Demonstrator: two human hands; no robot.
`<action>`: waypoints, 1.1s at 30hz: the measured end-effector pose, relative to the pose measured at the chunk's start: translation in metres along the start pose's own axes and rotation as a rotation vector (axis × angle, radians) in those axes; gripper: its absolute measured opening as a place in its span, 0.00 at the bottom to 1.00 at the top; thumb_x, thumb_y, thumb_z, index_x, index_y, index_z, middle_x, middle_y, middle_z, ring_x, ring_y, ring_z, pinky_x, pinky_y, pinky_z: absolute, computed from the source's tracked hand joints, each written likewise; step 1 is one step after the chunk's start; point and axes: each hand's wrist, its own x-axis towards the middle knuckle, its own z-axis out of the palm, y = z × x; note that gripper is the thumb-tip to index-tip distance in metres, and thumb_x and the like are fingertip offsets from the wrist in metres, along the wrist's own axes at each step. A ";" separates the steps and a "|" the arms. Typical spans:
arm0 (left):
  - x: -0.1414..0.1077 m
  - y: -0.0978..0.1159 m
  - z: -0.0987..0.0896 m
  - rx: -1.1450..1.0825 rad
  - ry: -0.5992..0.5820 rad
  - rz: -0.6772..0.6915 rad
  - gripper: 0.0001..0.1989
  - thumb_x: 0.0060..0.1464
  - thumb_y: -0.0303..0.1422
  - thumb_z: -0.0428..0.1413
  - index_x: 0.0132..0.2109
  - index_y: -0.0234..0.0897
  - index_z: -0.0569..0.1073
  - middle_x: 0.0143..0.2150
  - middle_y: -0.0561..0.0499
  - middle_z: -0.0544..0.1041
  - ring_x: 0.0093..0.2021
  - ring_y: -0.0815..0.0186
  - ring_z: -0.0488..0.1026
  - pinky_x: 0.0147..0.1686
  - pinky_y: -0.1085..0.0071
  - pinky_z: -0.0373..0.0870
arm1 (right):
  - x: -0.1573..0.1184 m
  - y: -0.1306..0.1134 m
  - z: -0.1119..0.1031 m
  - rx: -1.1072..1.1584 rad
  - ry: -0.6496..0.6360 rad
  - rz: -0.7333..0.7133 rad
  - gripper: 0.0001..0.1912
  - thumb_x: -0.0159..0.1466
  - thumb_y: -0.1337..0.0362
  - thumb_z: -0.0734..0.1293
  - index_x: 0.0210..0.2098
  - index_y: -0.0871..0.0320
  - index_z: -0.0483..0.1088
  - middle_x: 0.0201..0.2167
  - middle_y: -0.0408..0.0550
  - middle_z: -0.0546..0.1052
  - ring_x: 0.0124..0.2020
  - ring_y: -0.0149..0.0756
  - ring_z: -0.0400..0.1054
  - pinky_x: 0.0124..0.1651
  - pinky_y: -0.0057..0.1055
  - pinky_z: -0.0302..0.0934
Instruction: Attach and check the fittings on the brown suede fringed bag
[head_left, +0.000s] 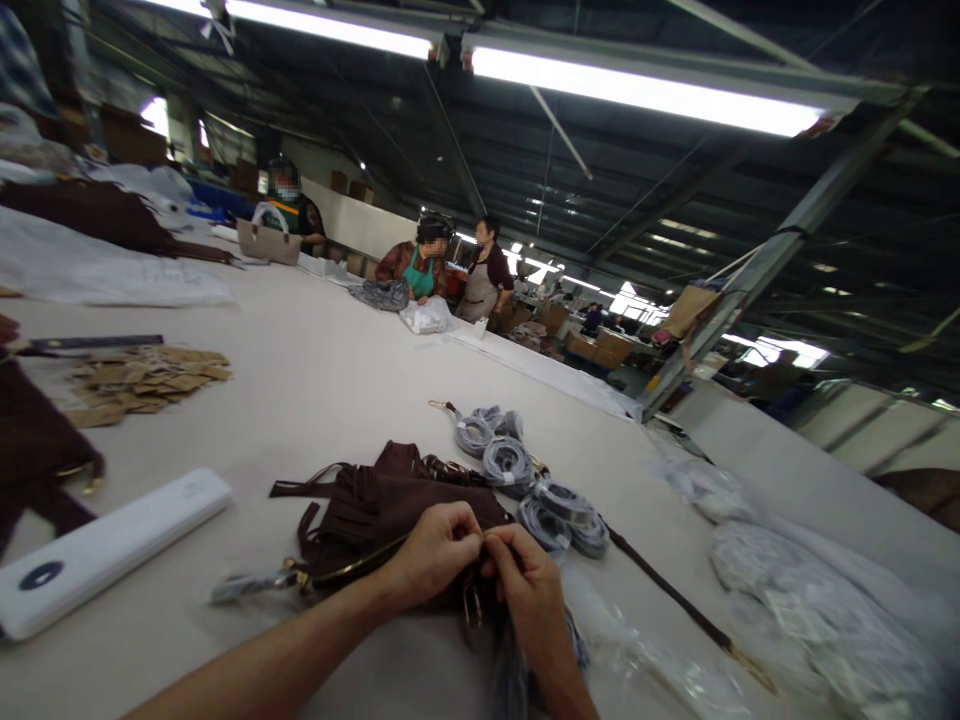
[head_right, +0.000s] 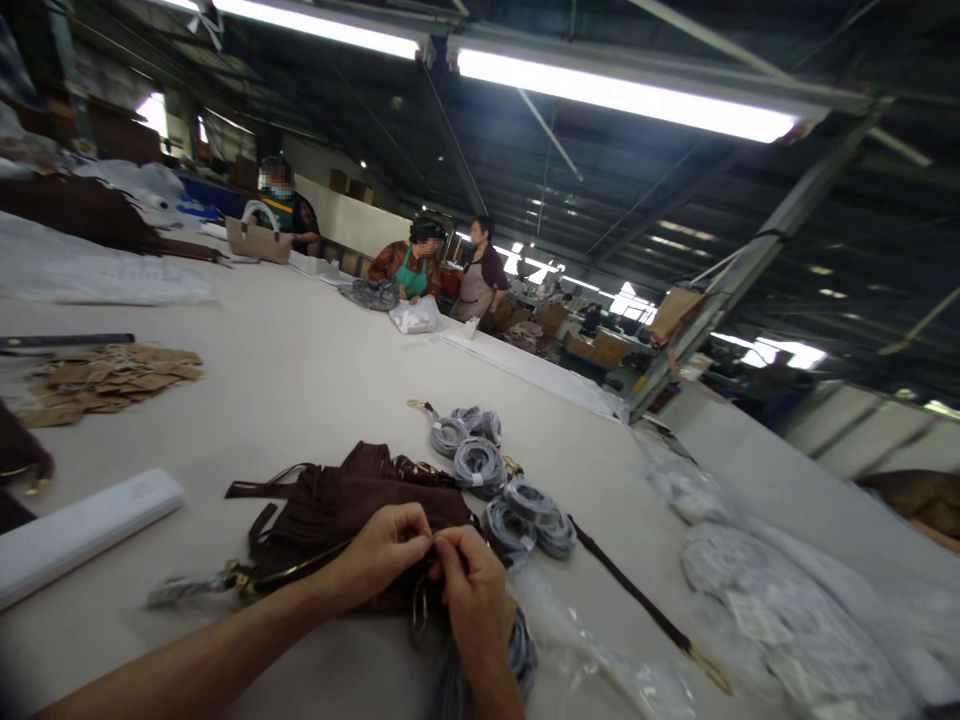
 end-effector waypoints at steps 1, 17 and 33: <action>0.001 0.000 -0.001 -0.017 -0.020 0.003 0.06 0.46 0.31 0.52 0.26 0.34 0.68 0.23 0.56 0.68 0.26 0.71 0.61 0.25 0.76 0.56 | 0.001 -0.004 -0.004 0.009 -0.029 0.025 0.16 0.63 0.50 0.63 0.31 0.56 0.72 0.22 0.41 0.72 0.20 0.30 0.62 0.22 0.26 0.57; -0.011 0.024 -0.041 -0.054 -0.526 0.033 0.06 0.47 0.32 0.56 0.34 0.35 0.72 0.34 0.54 0.70 0.35 0.69 0.65 0.37 0.74 0.62 | -0.014 -0.035 -0.035 -0.472 -0.388 0.072 0.10 0.59 0.68 0.60 0.27 0.56 0.74 0.19 0.42 0.74 0.20 0.31 0.67 0.26 0.26 0.54; -0.029 0.004 -0.053 0.152 -0.488 0.181 0.02 0.51 0.29 0.55 0.31 0.35 0.72 0.42 0.51 0.73 0.44 0.66 0.68 0.46 0.72 0.64 | -0.017 -0.034 -0.043 -0.664 -0.546 0.068 0.12 0.43 0.75 0.67 0.19 0.51 0.78 0.15 0.37 0.72 0.21 0.29 0.61 0.24 0.26 0.44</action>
